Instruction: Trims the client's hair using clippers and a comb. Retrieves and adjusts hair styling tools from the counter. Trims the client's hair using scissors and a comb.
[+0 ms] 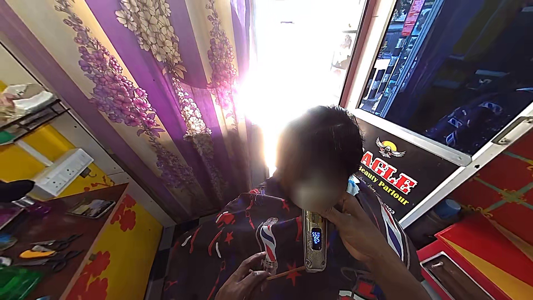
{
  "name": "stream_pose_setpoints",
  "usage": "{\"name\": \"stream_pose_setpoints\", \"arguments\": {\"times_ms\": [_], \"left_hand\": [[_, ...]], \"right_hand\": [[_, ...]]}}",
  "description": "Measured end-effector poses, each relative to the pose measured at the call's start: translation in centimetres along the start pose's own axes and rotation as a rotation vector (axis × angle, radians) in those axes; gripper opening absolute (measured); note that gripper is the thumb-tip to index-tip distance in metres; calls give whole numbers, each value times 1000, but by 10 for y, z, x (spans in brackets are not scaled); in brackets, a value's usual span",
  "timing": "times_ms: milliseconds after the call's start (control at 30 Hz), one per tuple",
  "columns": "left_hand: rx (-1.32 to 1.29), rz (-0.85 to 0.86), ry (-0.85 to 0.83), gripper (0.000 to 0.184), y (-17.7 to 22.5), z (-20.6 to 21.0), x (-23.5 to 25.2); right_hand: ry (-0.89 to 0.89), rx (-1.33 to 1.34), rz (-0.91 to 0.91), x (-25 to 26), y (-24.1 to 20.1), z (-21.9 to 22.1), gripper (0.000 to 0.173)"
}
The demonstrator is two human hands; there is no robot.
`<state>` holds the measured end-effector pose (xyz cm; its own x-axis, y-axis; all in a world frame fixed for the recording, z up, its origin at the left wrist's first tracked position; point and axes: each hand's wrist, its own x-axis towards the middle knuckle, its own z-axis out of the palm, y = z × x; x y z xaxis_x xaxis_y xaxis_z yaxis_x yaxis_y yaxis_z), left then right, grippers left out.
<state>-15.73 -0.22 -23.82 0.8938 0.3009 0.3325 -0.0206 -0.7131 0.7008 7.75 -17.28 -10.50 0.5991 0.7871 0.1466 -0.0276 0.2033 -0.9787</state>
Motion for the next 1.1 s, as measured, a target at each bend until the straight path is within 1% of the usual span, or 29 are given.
{"name": "stream_pose_setpoints", "arguments": {"times_ms": [167, 267, 367, 500, 600, 833, 967, 1100], "left_hand": [[13, 2, -2, 16, 3, 3, -1], [14, -3, -9, 15, 2, 5, -3], [17, -4, -20, 15, -1, 6, -4], [-1, -5, -21, 16, -4, 9, -6], [-19, -10, -35, 15, -3, 11, -6], [-35, -9, -57, 16, -6, 16, -9], [-28, -9, -65, 16, -9, 17, -10], [-16, -19, -82, 17, -12, 19, -12]], "right_hand": [[21, -25, -7, 2, -1, 1, 40], [20, -23, -48, 3, 3, 1, 41], [3, -77, -85, 2, 5, 1, 41], [-14, -22, 3, 0, 6, -2, 39], [-13, 12, 3, 2, 6, -1, 39], [20, -32, -67, 4, 3, 3, 42], [-18, -73, -100, 2, 8, -1, 41], [0, -31, -13, 1, 10, -4, 41]]}}
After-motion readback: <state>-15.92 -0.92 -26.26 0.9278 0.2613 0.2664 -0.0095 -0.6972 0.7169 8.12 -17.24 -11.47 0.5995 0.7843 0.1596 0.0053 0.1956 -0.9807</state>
